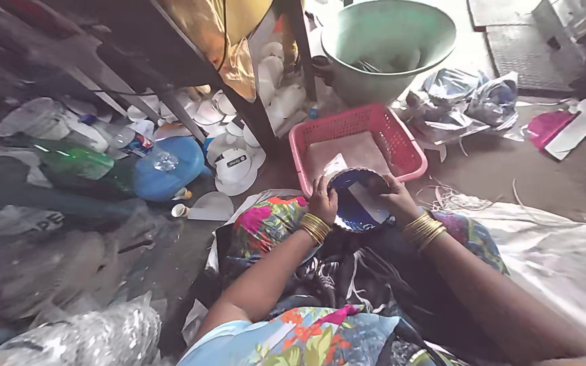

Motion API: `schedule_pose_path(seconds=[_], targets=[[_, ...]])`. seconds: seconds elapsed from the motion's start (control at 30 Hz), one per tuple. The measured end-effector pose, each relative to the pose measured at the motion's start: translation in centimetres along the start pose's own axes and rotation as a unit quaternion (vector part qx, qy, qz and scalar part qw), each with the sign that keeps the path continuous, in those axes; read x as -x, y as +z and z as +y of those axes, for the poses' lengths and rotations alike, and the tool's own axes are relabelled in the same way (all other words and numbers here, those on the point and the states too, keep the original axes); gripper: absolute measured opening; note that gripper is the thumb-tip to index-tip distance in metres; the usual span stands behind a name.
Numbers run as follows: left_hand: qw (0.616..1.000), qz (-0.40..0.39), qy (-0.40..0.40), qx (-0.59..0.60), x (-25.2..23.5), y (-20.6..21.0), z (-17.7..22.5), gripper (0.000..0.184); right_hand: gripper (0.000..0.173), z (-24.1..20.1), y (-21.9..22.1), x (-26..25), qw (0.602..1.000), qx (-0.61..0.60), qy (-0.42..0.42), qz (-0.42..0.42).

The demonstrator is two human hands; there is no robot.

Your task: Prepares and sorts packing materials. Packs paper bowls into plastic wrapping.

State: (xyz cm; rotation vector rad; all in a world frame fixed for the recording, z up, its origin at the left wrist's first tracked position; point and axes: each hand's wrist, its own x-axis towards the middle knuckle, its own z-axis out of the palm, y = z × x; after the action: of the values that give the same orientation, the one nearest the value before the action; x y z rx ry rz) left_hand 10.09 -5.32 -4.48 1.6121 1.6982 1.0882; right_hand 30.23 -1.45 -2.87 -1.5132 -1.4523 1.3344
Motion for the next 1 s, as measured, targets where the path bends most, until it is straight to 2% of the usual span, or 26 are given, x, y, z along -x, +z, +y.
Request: schedule_pose_path(seconds=[0.07, 0.13, 0.2, 0.27, 0.37, 0.43, 0.53, 0.6, 0.67, 0.77, 0.87, 0.93, 1.0], targets=[[1.0, -0.012, -0.002, 0.014, 0.1, -0.4, 0.6, 0.044, 0.051, 0.0, -0.6, 0.3, 1.0, 0.023, 0.002, 0.004], [0.994, -0.106, -0.032, -0.017, -0.4, -2.3, 2.5, 0.048, 0.048, -0.5, -1.8, 1.0, 1.0, 0.005, -0.027, 0.006], [0.968, -0.21, -0.025, -0.133, -1.3, -4.9, 5.1, 0.051, 0.045, -0.8, -3.8, 1.9, 0.997, -0.041, -0.07, 0.009], [0.94, -0.257, 0.021, -0.221, -2.2, -7.2, 7.8, 0.051, 0.044, -1.1, -6.5, 3.1, 0.992, -0.086, -0.087, -0.018], [0.925, -0.251, 0.09, -0.269, -4.1, -9.5, 10.7, 0.045, 0.044, -0.7, -10.3, 5.3, 0.987, -0.122, -0.074, -0.08], [0.9, -0.252, 0.125, -0.334, -5.8, -10.2, 12.5, 0.035, 0.045, -0.1, -11.8, 6.5, 0.979, -0.133, -0.081, -0.13], [0.88, -0.263, 0.104, -0.381, -7.8, -10.3, 16.5, 0.03, 0.046, -0.6, -12.4, 7.9, 0.956, -0.153, -0.131, -0.213], [0.896, -0.207, 0.083, -0.384, -8.2, -10.0, 19.1, 0.031, 0.045, -2.3, -11.8, 8.4, 0.932, -0.177, -0.166, -0.269], [0.91, -0.117, 0.108, -0.381, -7.9, -9.5, 20.9, 0.027, 0.048, -4.1, -11.2, 8.1, 0.898, -0.194, -0.218, -0.33], [0.914, -0.074, 0.091, -0.388, -7.7, -9.1, 23.9, 0.023, 0.053, -7.4, -10.0, 7.9, 0.871, -0.187, -0.277, -0.36], [0.913, -0.111, 0.113, -0.376, -6.4, -8.4, 24.2, 0.037, 0.038, -10.3, -8.7, 8.0, 0.861, -0.198, -0.305, -0.355], [0.907, -0.165, 0.096, -0.376, -5.0, -8.2, 23.9, 0.041, 0.047, -10.7, -8.0, 7.7, 0.861, -0.21, -0.291, -0.36], [0.899, -0.203, 0.084, -0.38, -3.5, -8.3, 23.1, 0.044, 0.069, -9.7, -7.8, 6.8, 0.865, -0.226, -0.23, -0.385]])
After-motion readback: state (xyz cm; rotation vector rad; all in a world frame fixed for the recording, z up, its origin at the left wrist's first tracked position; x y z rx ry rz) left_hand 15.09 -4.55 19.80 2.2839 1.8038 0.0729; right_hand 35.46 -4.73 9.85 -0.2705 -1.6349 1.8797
